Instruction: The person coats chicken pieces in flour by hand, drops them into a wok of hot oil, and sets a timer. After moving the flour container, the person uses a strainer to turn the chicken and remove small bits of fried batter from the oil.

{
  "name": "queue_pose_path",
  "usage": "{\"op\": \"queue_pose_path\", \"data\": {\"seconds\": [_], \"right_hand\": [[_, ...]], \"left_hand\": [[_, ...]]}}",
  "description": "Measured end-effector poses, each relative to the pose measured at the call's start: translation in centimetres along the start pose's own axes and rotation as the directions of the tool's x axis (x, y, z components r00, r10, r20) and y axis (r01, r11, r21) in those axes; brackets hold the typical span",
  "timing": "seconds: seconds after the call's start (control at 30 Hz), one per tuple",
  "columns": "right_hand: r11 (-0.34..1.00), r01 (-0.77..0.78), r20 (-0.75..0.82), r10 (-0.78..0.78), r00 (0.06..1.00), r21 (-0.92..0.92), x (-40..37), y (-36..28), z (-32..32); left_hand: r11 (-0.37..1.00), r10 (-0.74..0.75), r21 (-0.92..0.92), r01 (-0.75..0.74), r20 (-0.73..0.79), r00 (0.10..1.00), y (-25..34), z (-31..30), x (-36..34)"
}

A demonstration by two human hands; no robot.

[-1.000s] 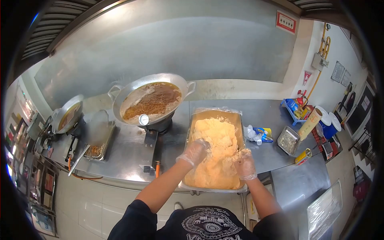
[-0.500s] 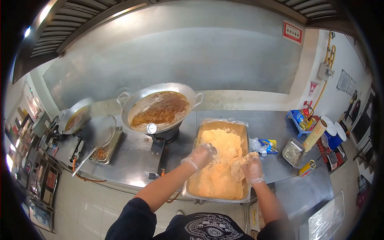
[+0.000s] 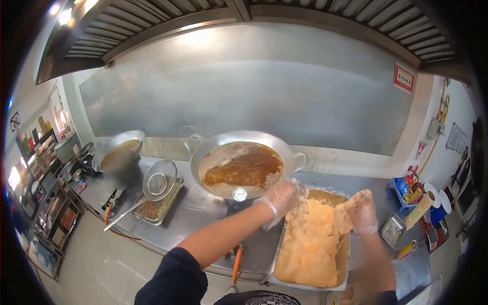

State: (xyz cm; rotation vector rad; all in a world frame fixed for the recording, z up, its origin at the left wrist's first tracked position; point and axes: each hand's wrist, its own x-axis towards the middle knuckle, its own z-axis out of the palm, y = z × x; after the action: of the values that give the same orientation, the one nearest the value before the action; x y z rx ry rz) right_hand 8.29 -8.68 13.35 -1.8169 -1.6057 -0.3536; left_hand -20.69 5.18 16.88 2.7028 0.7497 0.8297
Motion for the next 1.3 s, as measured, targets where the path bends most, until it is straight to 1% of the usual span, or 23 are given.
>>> {"op": "queue_pose_path", "data": {"seconds": [0.03, 0.1, 0.13, 0.2, 0.3, 0.4, 0.43, 0.5, 0.57, 0.63, 0.7, 0.8, 0.87, 0.9, 0.97, 1.0, 1.07, 1.1, 1.13, 1.17, 1.2, 1.23, 1.3], "right_hand": [[1.000, 0.019, -0.012, -0.019, 1.000, 0.006, 2.1, -1.6, -0.5], [0.994, 0.082, 0.001, -0.082, 0.997, -0.069, 6.9, -5.4, -0.6], [0.989, 0.125, -0.019, -0.127, 0.992, -0.073, 9.0, -7.0, -0.1], [0.974, 0.210, -0.051, -0.215, 0.975, -0.080, 12.7, -10.3, 1.2], [0.996, 0.059, 0.134, -0.050, 0.990, -0.064, 16.8, -17.8, 3.5], [1.000, 0.005, 0.170, -0.002, 0.985, -0.021, 19.2, -19.4, 11.1], [0.997, -0.013, 0.228, 0.029, 0.973, -0.073, 19.6, -20.5, 13.0], [0.983, -0.038, 0.336, 0.098, 0.937, -0.180, 20.0, -22.5, 16.1], [0.973, -0.024, 0.415, 0.121, 0.902, -0.232, 20.1, -23.5, 18.7], [0.950, 0.010, 0.498, 0.155, 0.853, -0.313, 20.1, -24.0, 20.9], [0.908, 0.065, 0.575, 0.205, 0.792, -0.414, 20.2, -24.1, 22.6], [0.834, 0.180, 0.602, 0.210, 0.770, -0.521, 20.0, -23.5, 24.5], [0.839, 0.165, 0.619, 0.235, 0.749, -0.518, 20.3, -23.3, 24.7], [0.841, 0.157, 0.628, 0.248, 0.738, -0.517, 20.3, -23.5, 24.4], [0.837, 0.185, 0.572, 0.175, 0.802, -0.515, 21.0, -23.6, 23.1], [0.835, 0.198, 0.543, 0.138, 0.829, -0.514, 21.6, -23.8, 21.9], [0.723, 0.374, 0.514, -0.031, 0.857, -0.580, 24.2, -23.1, 19.2], [0.740, 0.340, 0.440, -0.067, 0.896, -0.580, 25.0, -23.9, 16.5], [0.757, 0.305, 0.360, -0.099, 0.927, -0.577, 25.6, -24.8, 13.1], [0.722, 0.278, 0.325, -0.077, 0.943, -0.633, 26.3, -25.2, 10.3], [0.683, 0.248, 0.288, -0.056, 0.956, -0.687, 26.7, -25.3, 7.6], [0.709, 0.234, 0.277, -0.057, 0.959, -0.665, 26.8, -25.2, 4.9], [0.758, 0.184, 0.225, -0.051, 0.973, -0.626, 25.4, -24.5, -0.5]], "left_hand": [[0.996, -0.071, -0.046, 0.073, 0.042, 0.997, -1.3, -2.5, 0.7], [0.972, 0.096, 0.217, -0.091, -0.017, 0.995, -4.8, -7.1, 1.4], [0.986, 0.047, 0.162, -0.039, -0.046, 0.998, -6.2, -9.2, 1.2], [0.946, -0.021, 0.325, 0.009, 0.034, 0.999, -11.6, -11.7, 1.8], [0.944, -0.155, 0.312, 0.107, 0.133, 0.979, -14.0, -16.7, 0.4], [0.954, -0.126, 0.293, 0.058, 0.221, 0.967, -20.3, -16.6, -1.1], [0.957, -0.095, 0.288, 0.022, 0.244, 0.965, -20.9, -16.8, -1.9], [0.951, -0.102, 0.308, 0.013, 0.277, 0.956, -25.8, -14.1, -3.1], [0.955, -0.102, 0.297, 0.000, 0.326, 0.940, -28.1, -13.2, -4.3], [0.968, -0.081, 0.249, -0.022, 0.393, 0.916, -28.3, -12.9, -5.2], [0.984, -0.093, 0.177, 0.018, 0.424, 0.901, -29.5, -11.5, -5.9], [0.994, -0.078, 0.106, 0.033, 0.445, 0.892, -30.1, -10.4, -6.3], [0.996, -0.058, 0.089, 0.018, 0.468, 0.882, -28.9, -10.7, -6.2], [0.995, -0.030, 0.096, -0.013, 0.430, 0.902, -28.9, -10.5, -6.0], [0.991, 0.025, 0.115, -0.070, 0.351, 0.936, -29.1, -10.4, -5.6], [0.999, -0.042, -0.006, 0.047, 0.336, 0.941, -29.7, -10.8, -4.9], [1.000, 0.008, 0.009, -0.010, 0.228, 0.974, -29.8, -13.4, -3.6], [0.972, 0.149, 0.163, -0.171, 0.138, 0.979, -28.6, -16.3, -3.3], [0.973, 0.016, 0.224, -0.060, 0.191, 0.981, -26.8, -19.3, -2.6], [0.956, -0.116, 0.290, 0.044, 0.238, 0.964, -24.7, -22.1, -2.1], [0.928, -0.055, 0.373, -0.019, 0.187, 0.981, -23.0, -24.3, -2.3], [0.886, 0.016, 0.457, -0.078, 0.139, 0.990, -21.4, -26.3, -2.5], [0.854, -0.015, 0.517, -0.056, 0.133, 0.991, -18.0, -29.5, -2.8]]}}
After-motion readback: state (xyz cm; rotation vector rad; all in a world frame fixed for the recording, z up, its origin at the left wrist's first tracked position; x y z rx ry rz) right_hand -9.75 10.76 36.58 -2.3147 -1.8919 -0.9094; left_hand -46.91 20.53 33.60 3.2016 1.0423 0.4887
